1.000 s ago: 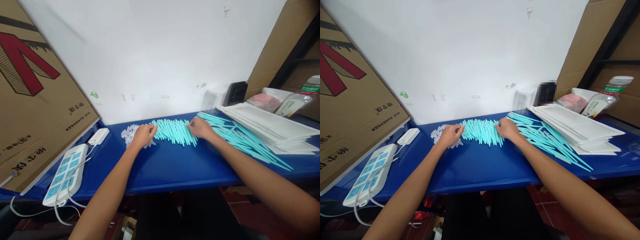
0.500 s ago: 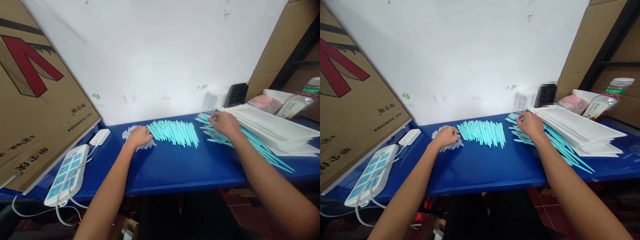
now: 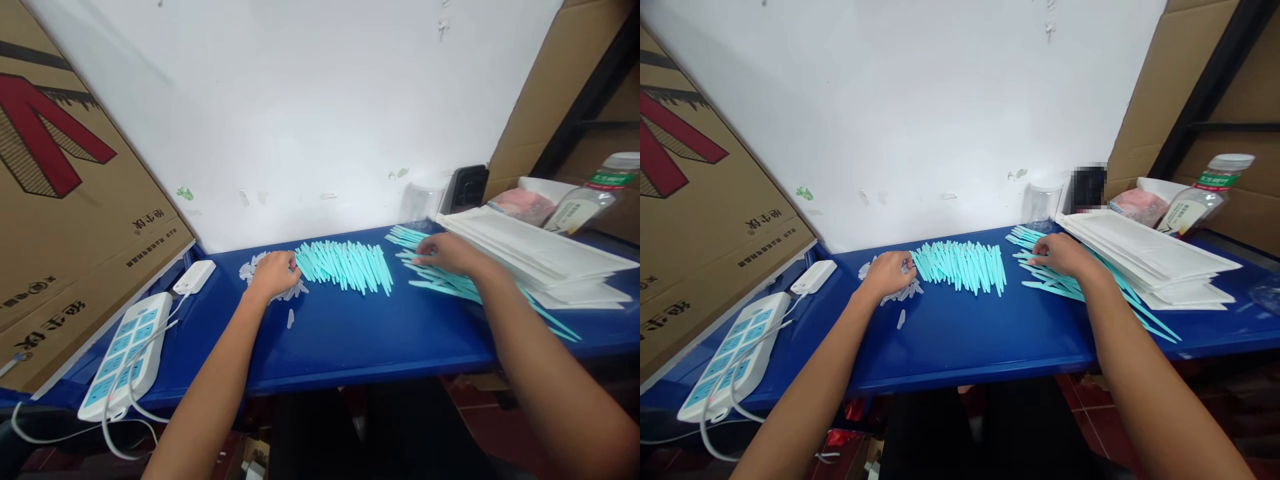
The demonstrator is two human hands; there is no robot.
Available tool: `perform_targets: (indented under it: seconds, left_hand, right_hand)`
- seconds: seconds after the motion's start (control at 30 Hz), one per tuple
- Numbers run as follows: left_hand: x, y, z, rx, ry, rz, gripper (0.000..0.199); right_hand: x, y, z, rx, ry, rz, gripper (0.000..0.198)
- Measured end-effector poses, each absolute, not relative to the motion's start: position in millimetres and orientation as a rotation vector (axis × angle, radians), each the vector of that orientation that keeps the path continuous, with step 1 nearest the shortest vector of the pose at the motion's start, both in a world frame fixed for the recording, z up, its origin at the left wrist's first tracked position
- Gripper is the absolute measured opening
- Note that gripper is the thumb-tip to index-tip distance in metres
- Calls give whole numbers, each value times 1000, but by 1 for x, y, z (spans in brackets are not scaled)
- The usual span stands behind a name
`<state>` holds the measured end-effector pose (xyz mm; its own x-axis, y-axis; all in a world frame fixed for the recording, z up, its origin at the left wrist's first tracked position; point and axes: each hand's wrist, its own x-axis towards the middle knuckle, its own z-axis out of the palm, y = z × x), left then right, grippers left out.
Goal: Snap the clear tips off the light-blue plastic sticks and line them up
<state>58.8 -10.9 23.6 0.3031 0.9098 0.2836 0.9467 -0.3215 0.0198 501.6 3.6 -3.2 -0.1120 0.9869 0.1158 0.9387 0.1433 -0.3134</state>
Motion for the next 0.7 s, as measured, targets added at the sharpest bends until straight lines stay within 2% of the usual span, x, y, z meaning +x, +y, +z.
perform_targets:
  seconds: [0.1, 0.23, 0.47, 0.53, 0.7]
  left_hand:
    - [62, -13, 24, -2425, -1680, -441, 10]
    - [67, -15, 25, -2425, -1619, -507, 14]
    - [72, -16, 25, -2417, -1628, -530, 17]
    - [72, -17, 25, -2415, -1631, -536, 17]
    - [72, -16, 24, -2425, -1607, -584, 17]
  right_hand:
    - [500, 2, -2, -1816, -2145, 224, 23]
    - [500, 6, -1, -1813, -2115, 220, 31]
    - [487, 39, -1, -1960, -2124, -51, 28]
    - [482, 49, 2, -1993, -2199, -12, 27]
    - [485, 71, 5, -2060, -2404, 148, 42]
